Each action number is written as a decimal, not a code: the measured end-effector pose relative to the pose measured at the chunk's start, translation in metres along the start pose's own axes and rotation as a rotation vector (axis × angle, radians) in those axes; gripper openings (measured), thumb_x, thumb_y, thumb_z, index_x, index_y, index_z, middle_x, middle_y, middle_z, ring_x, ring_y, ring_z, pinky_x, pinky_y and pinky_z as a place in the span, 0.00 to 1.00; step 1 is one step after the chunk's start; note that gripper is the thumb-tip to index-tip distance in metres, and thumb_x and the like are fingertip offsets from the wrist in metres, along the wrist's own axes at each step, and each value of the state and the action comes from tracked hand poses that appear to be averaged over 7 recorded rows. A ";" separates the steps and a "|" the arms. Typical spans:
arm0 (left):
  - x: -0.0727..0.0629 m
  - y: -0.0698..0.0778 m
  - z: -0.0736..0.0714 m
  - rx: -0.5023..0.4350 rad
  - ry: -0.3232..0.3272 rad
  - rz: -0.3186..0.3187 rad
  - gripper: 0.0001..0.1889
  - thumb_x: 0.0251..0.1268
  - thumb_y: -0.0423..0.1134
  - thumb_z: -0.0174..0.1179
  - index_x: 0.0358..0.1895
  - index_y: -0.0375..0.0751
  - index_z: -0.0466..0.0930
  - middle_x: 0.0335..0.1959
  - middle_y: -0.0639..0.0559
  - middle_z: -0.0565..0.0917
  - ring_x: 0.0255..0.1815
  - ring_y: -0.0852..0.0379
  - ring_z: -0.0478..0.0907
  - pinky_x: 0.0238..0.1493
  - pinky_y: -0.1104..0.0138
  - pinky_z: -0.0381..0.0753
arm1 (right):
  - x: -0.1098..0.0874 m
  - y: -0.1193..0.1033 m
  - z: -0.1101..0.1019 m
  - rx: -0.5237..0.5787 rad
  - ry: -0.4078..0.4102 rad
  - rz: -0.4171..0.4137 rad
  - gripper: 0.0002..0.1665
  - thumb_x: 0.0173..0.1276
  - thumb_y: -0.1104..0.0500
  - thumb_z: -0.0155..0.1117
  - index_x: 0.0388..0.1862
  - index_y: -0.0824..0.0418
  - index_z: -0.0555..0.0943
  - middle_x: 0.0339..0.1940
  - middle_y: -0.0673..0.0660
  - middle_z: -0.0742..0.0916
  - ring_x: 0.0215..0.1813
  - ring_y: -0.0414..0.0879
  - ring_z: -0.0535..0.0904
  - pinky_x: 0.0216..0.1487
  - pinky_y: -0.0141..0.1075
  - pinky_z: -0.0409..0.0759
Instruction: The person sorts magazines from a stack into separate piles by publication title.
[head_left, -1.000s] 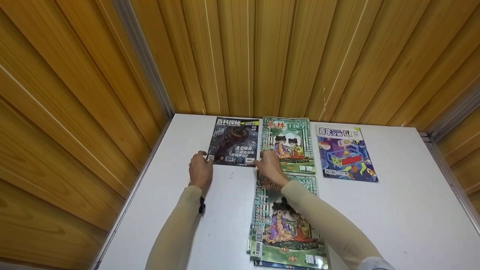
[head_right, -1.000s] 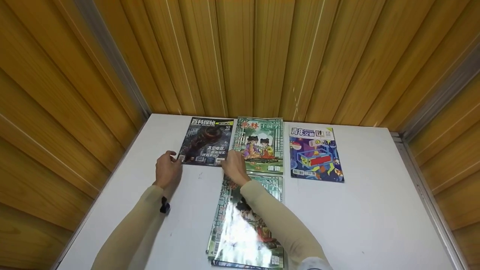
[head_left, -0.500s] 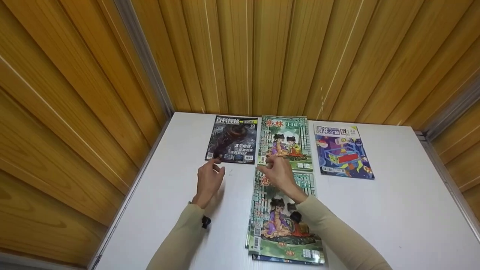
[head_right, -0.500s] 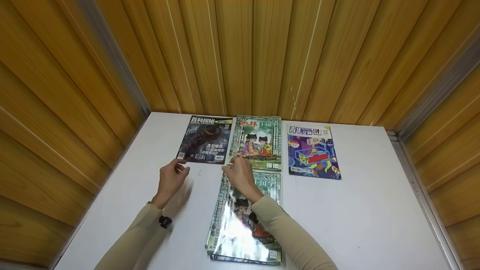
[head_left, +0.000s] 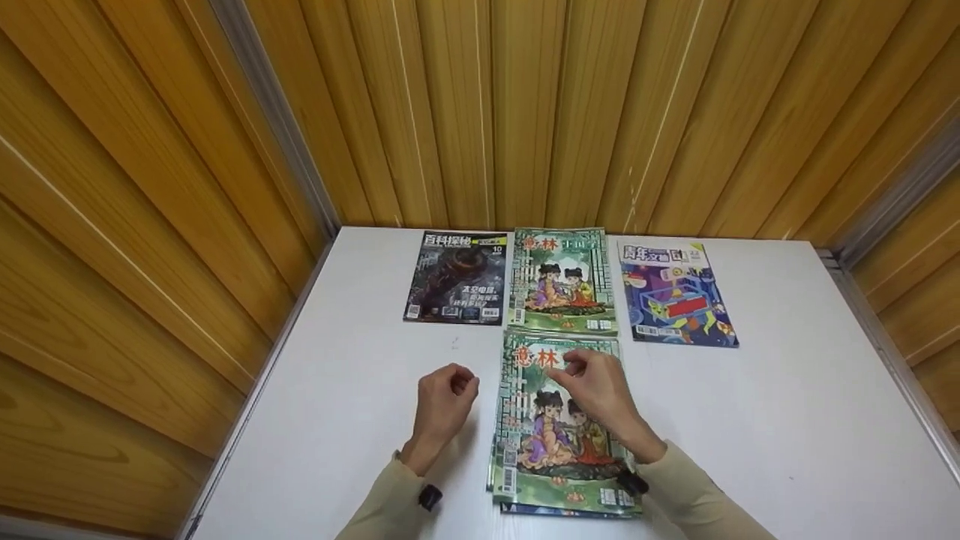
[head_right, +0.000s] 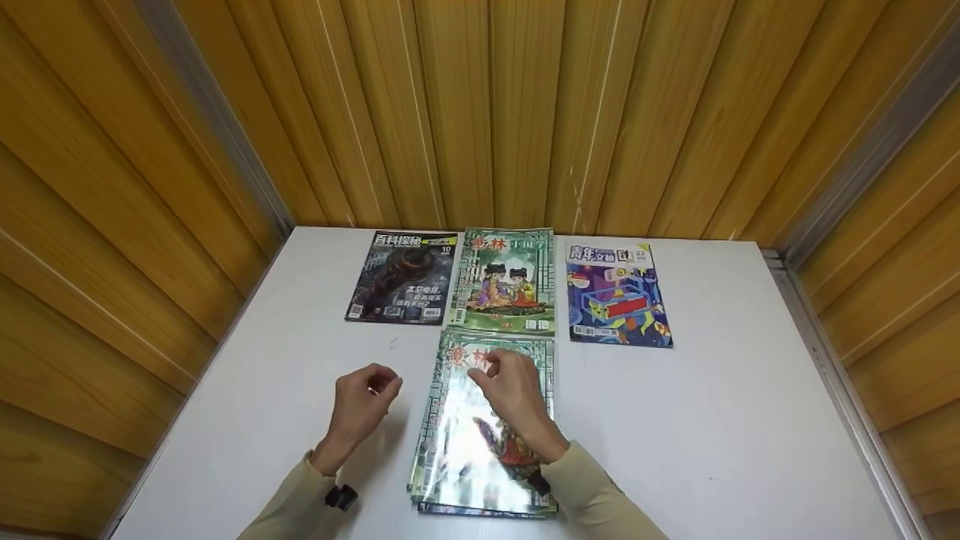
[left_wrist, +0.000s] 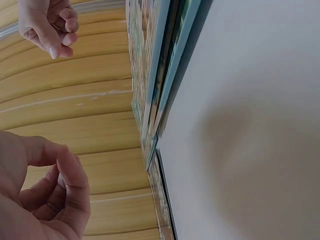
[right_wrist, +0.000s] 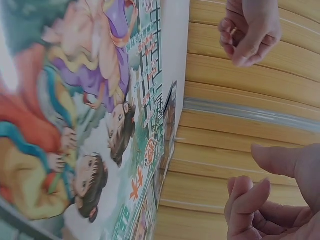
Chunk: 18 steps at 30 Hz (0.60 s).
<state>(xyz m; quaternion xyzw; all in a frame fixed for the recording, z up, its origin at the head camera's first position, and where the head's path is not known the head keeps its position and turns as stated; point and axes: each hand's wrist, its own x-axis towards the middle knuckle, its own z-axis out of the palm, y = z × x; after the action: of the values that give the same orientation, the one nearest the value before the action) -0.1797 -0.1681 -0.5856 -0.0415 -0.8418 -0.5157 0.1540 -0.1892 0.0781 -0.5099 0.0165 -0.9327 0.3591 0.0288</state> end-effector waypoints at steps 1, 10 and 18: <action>-0.004 0.002 0.002 -0.005 -0.016 -0.002 0.04 0.66 0.28 0.71 0.33 0.39 0.88 0.27 0.50 0.88 0.28 0.66 0.76 0.33 0.73 0.77 | -0.005 0.001 -0.003 0.000 0.003 0.009 0.18 0.69 0.57 0.80 0.50 0.69 0.91 0.33 0.58 0.92 0.33 0.45 0.87 0.44 0.49 0.89; -0.033 0.014 0.013 0.016 -0.093 -0.046 0.04 0.64 0.28 0.73 0.32 0.39 0.88 0.25 0.53 0.86 0.27 0.69 0.74 0.32 0.74 0.76 | -0.038 0.017 -0.018 -0.019 0.037 0.051 0.19 0.66 0.57 0.83 0.49 0.70 0.91 0.29 0.54 0.90 0.32 0.41 0.84 0.38 0.35 0.83; -0.051 0.019 0.024 0.079 -0.181 -0.130 0.08 0.63 0.35 0.78 0.36 0.37 0.88 0.24 0.54 0.83 0.26 0.69 0.70 0.30 0.74 0.72 | -0.062 0.032 -0.027 -0.049 0.038 0.108 0.22 0.64 0.55 0.84 0.48 0.70 0.90 0.29 0.53 0.91 0.32 0.41 0.83 0.35 0.34 0.81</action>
<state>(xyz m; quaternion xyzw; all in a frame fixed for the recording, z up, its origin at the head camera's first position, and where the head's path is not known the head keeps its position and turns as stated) -0.1320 -0.1339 -0.5946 -0.0270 -0.8729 -0.4850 0.0451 -0.1280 0.1207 -0.5153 -0.0413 -0.9401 0.3373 0.0274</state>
